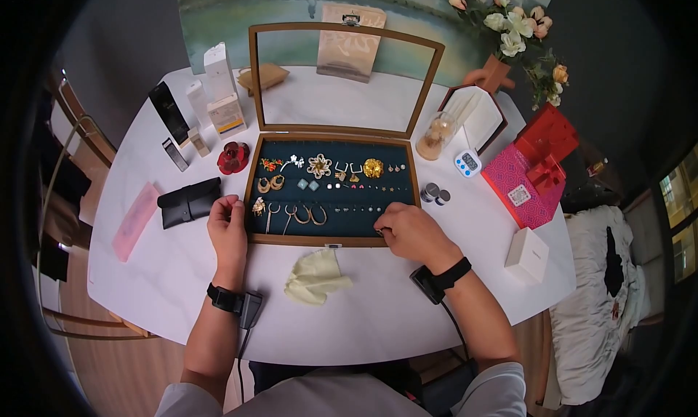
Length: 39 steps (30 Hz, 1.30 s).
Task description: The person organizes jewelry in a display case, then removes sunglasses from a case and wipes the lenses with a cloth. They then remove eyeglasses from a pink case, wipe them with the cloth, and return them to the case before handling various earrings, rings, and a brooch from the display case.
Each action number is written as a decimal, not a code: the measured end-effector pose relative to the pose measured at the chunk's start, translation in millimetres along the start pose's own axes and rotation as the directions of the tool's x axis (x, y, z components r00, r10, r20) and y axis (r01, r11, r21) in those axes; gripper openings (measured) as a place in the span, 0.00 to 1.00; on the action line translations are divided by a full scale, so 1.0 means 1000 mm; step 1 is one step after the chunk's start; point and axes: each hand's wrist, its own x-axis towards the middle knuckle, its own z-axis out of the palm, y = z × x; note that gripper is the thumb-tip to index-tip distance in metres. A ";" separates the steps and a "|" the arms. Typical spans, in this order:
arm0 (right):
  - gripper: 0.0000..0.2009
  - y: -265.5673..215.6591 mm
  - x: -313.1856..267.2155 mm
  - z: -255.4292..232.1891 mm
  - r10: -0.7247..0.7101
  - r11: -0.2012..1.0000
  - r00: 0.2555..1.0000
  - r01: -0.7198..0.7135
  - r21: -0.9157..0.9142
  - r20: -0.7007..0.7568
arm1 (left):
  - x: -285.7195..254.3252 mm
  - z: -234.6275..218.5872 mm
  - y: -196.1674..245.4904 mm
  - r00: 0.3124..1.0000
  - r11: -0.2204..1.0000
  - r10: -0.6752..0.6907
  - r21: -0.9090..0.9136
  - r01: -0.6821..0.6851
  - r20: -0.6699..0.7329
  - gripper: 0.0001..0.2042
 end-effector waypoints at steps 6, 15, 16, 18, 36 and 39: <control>0.07 -0.001 0.004 -0.004 0.045 0.998 0.999 -0.045 0.033 0.009 | 0.001 0.000 -0.003 1.000 1.000 0.000 -0.001 0.000 0.002 0.08; 0.06 0.015 -0.001 0.006 -0.013 0.998 0.989 0.021 0.055 -0.149 | -0.001 0.000 0.001 1.000 1.000 0.003 -0.003 -0.002 0.006 0.08; 0.06 0.015 -0.002 0.006 -0.012 0.998 0.989 0.020 0.055 -0.150 | -0.001 0.000 0.001 1.000 1.000 -0.001 -0.001 0.001 0.002 0.08; 0.06 0.014 -0.003 0.007 0.034 0.995 0.974 -0.053 -0.079 -0.223 | 0.000 0.000 0.002 1.000 1.000 0.004 -0.002 -0.004 0.001 0.08; 0.10 0.007 -0.006 0.002 -0.021 0.992 0.998 0.028 0.123 -0.053 | 0.001 -0.001 -0.004 1.000 1.000 0.007 -0.002 -0.007 -0.003 0.08; 0.10 0.006 -0.007 0.000 -0.029 0.994 0.997 0.036 0.101 -0.075 | 0.001 0.002 -0.004 1.000 1.000 0.023 -0.005 -0.023 -0.015 0.07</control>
